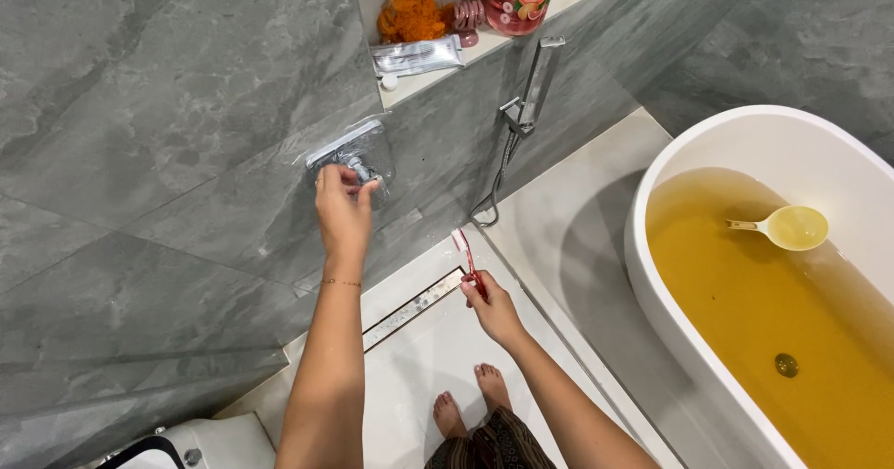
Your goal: Cleaning a shower tap and wall area using a toothbrush and paste.
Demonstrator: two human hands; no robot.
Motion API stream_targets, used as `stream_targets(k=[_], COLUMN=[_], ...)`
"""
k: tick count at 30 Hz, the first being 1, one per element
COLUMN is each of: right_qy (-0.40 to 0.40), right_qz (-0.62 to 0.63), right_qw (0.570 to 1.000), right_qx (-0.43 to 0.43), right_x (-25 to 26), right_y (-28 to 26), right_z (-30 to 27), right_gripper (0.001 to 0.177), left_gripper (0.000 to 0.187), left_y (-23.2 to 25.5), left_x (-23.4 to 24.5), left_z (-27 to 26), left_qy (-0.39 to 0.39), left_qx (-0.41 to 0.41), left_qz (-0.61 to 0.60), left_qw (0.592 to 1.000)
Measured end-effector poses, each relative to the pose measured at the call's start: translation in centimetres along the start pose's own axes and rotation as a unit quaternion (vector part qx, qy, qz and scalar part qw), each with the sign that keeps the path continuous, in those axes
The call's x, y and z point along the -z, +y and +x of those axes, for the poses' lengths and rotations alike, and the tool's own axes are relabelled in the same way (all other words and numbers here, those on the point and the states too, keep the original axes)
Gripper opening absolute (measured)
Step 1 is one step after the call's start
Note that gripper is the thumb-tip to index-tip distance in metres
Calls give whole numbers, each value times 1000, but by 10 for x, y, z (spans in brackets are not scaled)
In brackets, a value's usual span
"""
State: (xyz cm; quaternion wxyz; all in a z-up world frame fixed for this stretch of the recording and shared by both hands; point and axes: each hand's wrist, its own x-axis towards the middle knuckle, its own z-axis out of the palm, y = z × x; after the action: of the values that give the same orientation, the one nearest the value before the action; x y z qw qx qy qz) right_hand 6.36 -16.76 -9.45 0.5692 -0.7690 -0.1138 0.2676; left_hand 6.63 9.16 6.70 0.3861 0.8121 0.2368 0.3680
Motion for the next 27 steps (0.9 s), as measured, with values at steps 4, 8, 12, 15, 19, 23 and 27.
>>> stream_targets(k=[4,8,12,15,19,23,27], right_qy=[0,-5,-8,-41,-44,-42,-28], right_qz=[-11,-28,-37,-83,-75,-62,-56], right_qw=[1000,999,999,992,994,995,997], right_qx=[-14,-29,-31,-81,-69,-64,-51], right_x=[4,0,-7,-6,-7,-4,-2], right_y=[6,12,3,1,1,7,13], right_z=[-4,-7,-12,-14,-15,-15,-13], right_gripper=[31,33,32,33,33,36,35], left_gripper=[22,16,13,10,10,9,11], left_y=[-11,-24,-18,-9,-16,-30,-35], left_x=[-5,-9,-11,-10,-10,-11,-2], left_z=[-3,-21,-47,-47,-48,-45,-40], left_qy=[-13,-40,-16,-21,-28,-44,-60], left_qx=[-51,-97,-94,-68,-61,-81,-106], left_qz=[28,76,51,42,54,30,39], left_qw=[998,992,994,997,996,995,992])
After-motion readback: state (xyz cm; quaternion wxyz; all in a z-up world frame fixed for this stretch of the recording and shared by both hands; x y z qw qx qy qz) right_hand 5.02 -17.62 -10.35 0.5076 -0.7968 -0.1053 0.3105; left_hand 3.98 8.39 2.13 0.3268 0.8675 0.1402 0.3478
